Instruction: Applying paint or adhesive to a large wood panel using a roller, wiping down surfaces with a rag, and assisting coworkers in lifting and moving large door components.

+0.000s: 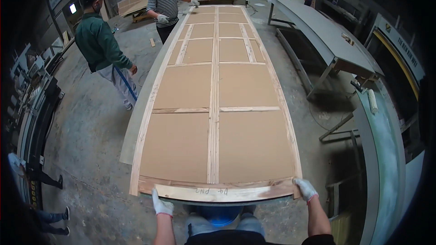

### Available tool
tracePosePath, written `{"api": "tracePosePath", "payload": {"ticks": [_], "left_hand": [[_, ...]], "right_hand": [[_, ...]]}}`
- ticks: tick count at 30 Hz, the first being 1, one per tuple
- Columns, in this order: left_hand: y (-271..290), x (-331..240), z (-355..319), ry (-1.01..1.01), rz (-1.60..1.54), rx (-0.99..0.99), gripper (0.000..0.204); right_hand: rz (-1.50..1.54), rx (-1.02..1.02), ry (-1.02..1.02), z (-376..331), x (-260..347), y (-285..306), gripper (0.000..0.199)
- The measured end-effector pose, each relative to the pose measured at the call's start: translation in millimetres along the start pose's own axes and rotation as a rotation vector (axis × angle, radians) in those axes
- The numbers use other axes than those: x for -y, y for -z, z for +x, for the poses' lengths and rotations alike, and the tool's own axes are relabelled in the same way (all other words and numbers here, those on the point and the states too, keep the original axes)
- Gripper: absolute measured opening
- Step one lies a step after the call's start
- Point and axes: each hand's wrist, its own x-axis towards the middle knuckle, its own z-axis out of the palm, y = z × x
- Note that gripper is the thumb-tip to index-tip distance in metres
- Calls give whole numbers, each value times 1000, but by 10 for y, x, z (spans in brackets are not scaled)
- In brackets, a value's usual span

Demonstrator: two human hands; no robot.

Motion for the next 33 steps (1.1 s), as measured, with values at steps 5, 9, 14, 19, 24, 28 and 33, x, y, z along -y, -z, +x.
{"api": "tracePosePath", "payload": {"ticks": [5,9,14,19,24,28,33], "left_hand": [[116,20,-23,65,4,-27,64],[103,-115,12,-8,12,-9,63],[115,39,-125,76,-53,-36,63],[105,-33,-83,68,-86,-9,60],[126,40,-20,112,-89,4,58],[241,24,32,139,-118,22,56],[74,-44,-173,83,-66,-22,55]], "right_hand": [[64,24,-19,206,-222,29,37],[62,47,-34,184,-210,-64,30],[111,50,-26,278,-280,130,17],[111,69,-28,313,-324,38,15],[124,59,-36,273,-321,27,16],[71,38,-19,254,-268,-57,18],[-30,32,61,123,-177,33,24]]}}
